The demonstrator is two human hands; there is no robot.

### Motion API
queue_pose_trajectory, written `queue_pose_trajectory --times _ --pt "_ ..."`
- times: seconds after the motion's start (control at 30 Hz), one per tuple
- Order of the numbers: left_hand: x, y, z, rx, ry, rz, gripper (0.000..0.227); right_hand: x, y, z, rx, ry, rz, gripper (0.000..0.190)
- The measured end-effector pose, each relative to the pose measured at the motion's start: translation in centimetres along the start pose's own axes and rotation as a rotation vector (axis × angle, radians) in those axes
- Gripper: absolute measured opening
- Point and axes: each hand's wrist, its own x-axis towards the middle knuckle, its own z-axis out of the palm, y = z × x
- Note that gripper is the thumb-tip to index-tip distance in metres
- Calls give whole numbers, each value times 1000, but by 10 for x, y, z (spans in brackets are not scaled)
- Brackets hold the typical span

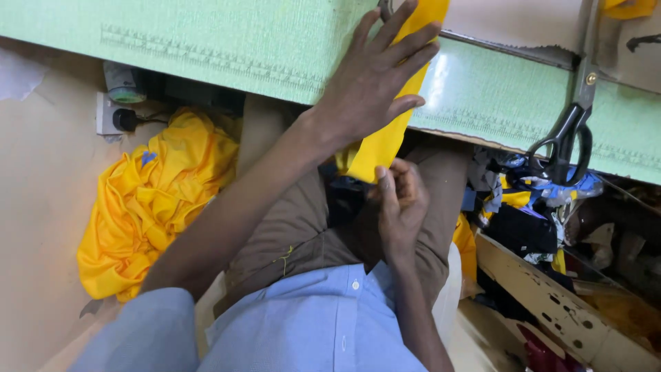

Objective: Layering and folding yellow and blue fabric strips on a sewing table

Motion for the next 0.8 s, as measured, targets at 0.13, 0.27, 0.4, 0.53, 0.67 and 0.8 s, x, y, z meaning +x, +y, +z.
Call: queue_pose_trajectory --times 0.13,0.27,0.4,0.53,0.67,0.8 --pt "-4 -7 2 -152 -178 -13 80 -4 -5 2 -94 72 -97 26" --pt "8 -14 -2 -121 -237 -35 88 6 -19 4 -170 66 -106 22" --pt "9 -14 7 -137 -113 -38 78 23 -38 0 -381 37 -202 25" --pt "15 -21 9 -195 -122 -50 76 39 -48 -2 -466 43 -224 33" --pt "20 -22 12 -194 -101 -53 79 55 -100 -3 -599 -27 -73 34" --pt "9 -11 3 -192 -95 -77 56 79 -98 -4 -584 -31 -50 40"
